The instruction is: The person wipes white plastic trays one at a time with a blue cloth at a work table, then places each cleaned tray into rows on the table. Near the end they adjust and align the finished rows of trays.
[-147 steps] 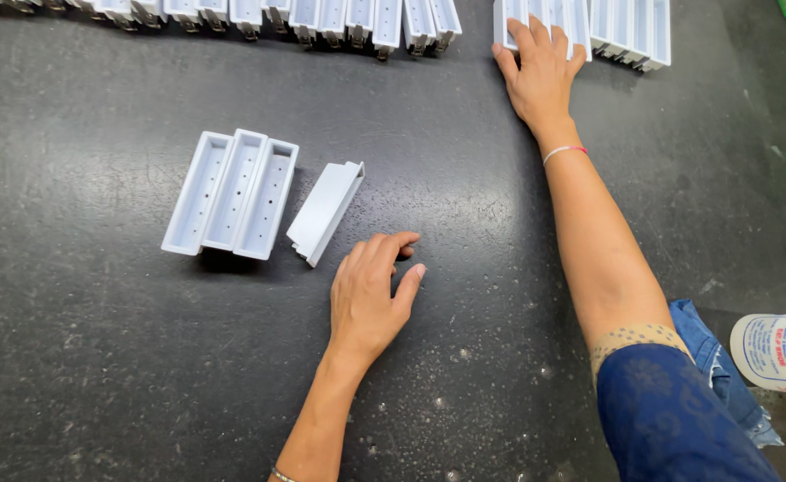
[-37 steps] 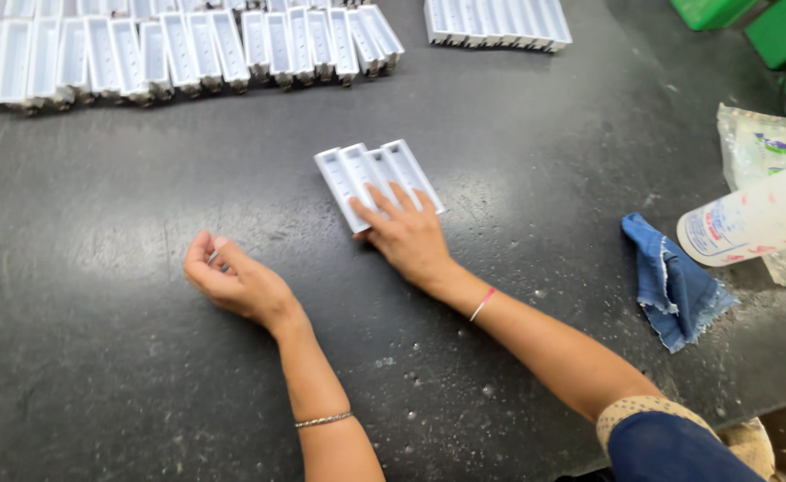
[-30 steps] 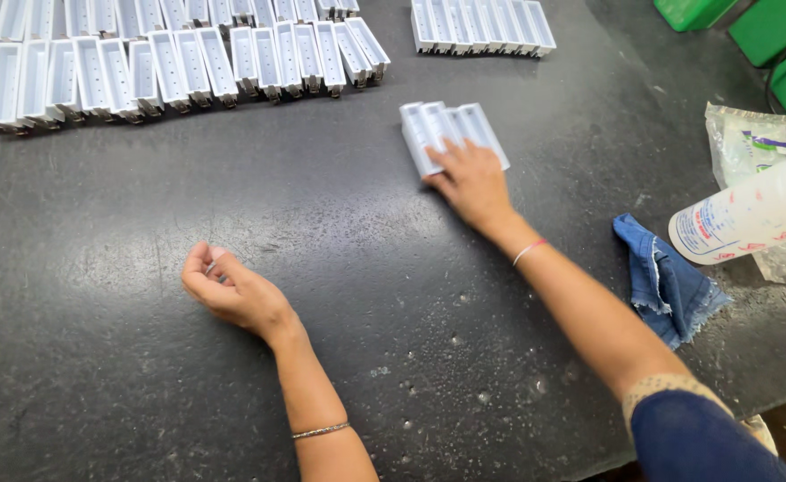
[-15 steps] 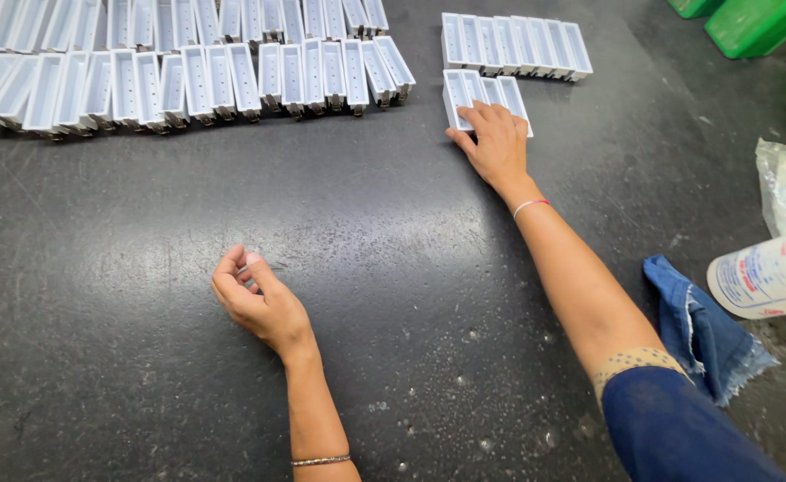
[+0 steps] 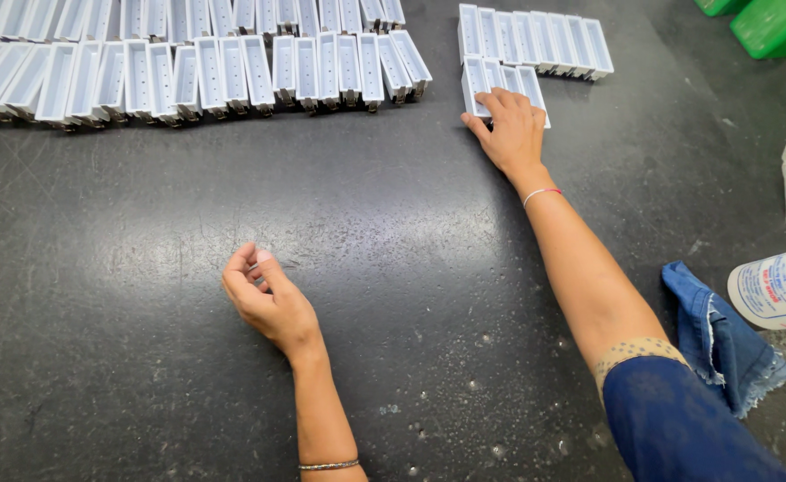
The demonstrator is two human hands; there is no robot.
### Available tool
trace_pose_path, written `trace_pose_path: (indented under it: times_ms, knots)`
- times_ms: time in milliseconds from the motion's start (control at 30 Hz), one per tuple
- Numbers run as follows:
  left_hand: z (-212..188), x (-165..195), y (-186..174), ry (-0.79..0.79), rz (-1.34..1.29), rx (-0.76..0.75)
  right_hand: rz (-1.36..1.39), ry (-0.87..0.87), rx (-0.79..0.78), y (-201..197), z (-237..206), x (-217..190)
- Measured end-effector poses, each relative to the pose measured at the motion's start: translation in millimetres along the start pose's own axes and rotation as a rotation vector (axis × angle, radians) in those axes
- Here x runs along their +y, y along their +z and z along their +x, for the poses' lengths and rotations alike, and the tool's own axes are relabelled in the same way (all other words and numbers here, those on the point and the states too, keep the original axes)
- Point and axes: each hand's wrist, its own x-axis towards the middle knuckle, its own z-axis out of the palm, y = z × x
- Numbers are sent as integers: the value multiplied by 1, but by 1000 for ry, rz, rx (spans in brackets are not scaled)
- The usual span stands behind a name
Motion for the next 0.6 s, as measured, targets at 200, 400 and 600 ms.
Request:
trace_pose_path:
  times_ms: [200, 400, 600]
  knots:
    - [2, 4, 0, -5, -34, -9, 134, -94, 23, -20, -1, 10]
    - [0, 0, 0, -9, -51, 4, 66, -50, 60, -38, -38, 30]
    - [0, 0, 2, -5, -47, -13, -93, -107, 90, -44, -31, 48]
